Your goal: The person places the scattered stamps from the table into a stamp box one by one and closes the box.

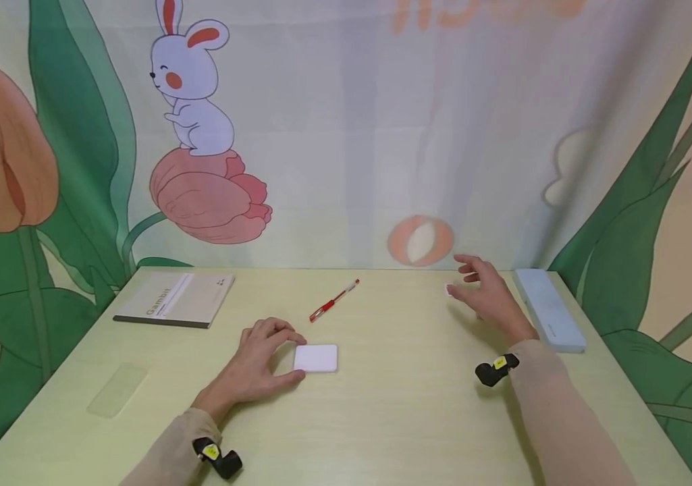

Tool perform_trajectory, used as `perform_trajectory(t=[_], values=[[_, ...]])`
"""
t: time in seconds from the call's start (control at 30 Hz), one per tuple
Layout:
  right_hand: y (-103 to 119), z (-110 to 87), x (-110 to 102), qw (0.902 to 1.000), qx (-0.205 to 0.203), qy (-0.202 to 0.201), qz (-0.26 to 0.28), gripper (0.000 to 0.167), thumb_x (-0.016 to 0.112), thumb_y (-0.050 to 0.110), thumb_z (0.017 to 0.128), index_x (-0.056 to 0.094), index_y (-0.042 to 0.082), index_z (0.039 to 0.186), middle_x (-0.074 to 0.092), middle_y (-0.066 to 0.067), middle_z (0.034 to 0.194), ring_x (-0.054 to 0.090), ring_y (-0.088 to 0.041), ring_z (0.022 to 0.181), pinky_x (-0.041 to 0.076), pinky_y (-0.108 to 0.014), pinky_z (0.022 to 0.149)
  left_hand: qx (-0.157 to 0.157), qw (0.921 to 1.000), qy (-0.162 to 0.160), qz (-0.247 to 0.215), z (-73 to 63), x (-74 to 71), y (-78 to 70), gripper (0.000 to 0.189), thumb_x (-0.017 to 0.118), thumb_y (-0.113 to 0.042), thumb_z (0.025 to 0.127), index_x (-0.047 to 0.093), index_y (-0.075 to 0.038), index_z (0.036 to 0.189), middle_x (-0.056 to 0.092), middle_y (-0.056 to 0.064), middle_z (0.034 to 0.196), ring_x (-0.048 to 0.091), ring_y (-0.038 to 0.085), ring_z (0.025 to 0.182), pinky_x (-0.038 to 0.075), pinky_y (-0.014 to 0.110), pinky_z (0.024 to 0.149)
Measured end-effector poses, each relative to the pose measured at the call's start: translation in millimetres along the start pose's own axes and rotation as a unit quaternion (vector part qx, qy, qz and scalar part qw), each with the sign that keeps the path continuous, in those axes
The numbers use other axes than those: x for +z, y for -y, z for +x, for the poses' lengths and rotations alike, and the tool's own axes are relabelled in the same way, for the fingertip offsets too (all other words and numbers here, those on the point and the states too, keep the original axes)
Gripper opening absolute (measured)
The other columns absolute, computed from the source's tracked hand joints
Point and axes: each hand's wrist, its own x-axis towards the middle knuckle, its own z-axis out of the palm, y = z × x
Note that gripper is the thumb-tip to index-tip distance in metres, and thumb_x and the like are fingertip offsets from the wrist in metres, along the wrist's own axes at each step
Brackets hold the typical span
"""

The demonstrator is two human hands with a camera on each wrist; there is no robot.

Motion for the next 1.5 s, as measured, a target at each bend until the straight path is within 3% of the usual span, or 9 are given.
perform_trajectory(t=[0.1, 0.23, 0.4, 0.6, 0.83, 1.2, 1.5], values=[[-4, 0.7, 0, 0.9996, 0.017, 0.021, -0.009, 0.078, 0.074, 0.037, 0.109, 0.037, 0.008, 0.171, 0.045, -0.030, 0.161, 0.047, -0.051, 0.146, 0.047, -0.070, 0.110, -0.005, 1.0000, 0.007, -0.002, 0.3, -1.6, -1.7, 0.051, 0.084, -0.050, 0.087, 0.074, -0.027, 0.131, 0.058, 0.005, 0.140, 0.049, 0.030, 0.137, 0.033, 0.053, 0.111], [-11, 2.3, 0, 0.9987, 0.028, 0.035, -0.024, 0.074, 0.073, 0.039, 0.109, 0.041, 0.008, 0.169, 0.042, -0.031, 0.161, 0.047, -0.052, 0.145, 0.056, -0.059, 0.101, -0.008, 0.9999, 0.014, -0.002, 0.8, -2.8, -3.0, 0.052, 0.084, -0.050, 0.087, 0.074, -0.027, 0.132, 0.058, 0.005, 0.141, 0.049, 0.030, 0.137, 0.033, 0.054, 0.111], [-21, 4.2, 1, 0.9979, 0.027, 0.046, -0.036, 0.072, 0.072, 0.027, 0.110, 0.038, 0.004, 0.169, 0.044, -0.033, 0.155, 0.050, -0.049, 0.132, 0.057, -0.048, 0.088, -0.005, 0.9999, 0.010, 0.002, 1.6, -2.3, -2.4, 0.050, 0.083, -0.051, 0.088, 0.073, -0.027, 0.131, 0.058, 0.004, 0.140, 0.049, 0.030, 0.136, 0.034, 0.054, 0.109], [-29, 6.0, 6, 0.9952, 0.031, 0.059, -0.071, 0.073, 0.072, 0.025, 0.110, 0.036, 0.001, 0.169, 0.048, -0.032, 0.147, 0.050, -0.047, 0.128, 0.043, -0.063, 0.107, -0.006, 0.9999, 0.012, 0.002, -0.3, -4.7, -2.2, 0.051, 0.082, -0.050, 0.088, 0.073, -0.026, 0.132, 0.058, 0.005, 0.140, 0.049, 0.031, 0.137, 0.033, 0.055, 0.110], [-26, 10.8, 11, 0.9924, 0.026, 0.067, -0.100, 0.066, 0.067, 0.029, 0.112, 0.042, -0.001, 0.165, 0.044, -0.037, 0.145, 0.048, -0.052, 0.131, 0.036, -0.074, 0.114, -0.006, 0.9999, 0.010, 0.003, -0.9, -4.5, -0.8, 0.051, 0.082, -0.051, 0.089, 0.073, -0.026, 0.132, 0.058, 0.005, 0.140, 0.049, 0.030, 0.136, 0.034, 0.053, 0.108], [-24, 9.1, 13, 0.9921, 0.054, 0.079, -0.081, 0.063, 0.060, 0.031, 0.115, 0.041, 0.001, 0.168, 0.036, -0.035, 0.145, 0.046, -0.053, 0.134, 0.036, -0.073, 0.113, -0.004, 0.9999, 0.015, -0.001, -0.4, -3.6, 0.9, 0.050, 0.081, -0.050, 0.089, 0.073, -0.027, 0.132, 0.058, 0.004, 0.142, 0.048, 0.030, 0.136, 0.033, 0.053, 0.108], [-30, 10.7, 16, 0.9948, 0.041, 0.044, -0.083, 0.049, 0.060, 0.025, 0.115, 0.052, 0.003, 0.158, 0.038, -0.037, 0.145, 0.049, -0.056, 0.135, 0.037, -0.073, 0.113, -0.006, 0.9999, 0.012, -0.003, 0.3, -2.6, 0.6, 0.050, 0.081, -0.051, 0.089, 0.073, -0.027, 0.132, 0.057, 0.003, 0.142, 0.048, 0.028, 0.136, 0.033, 0.052, 0.108]])
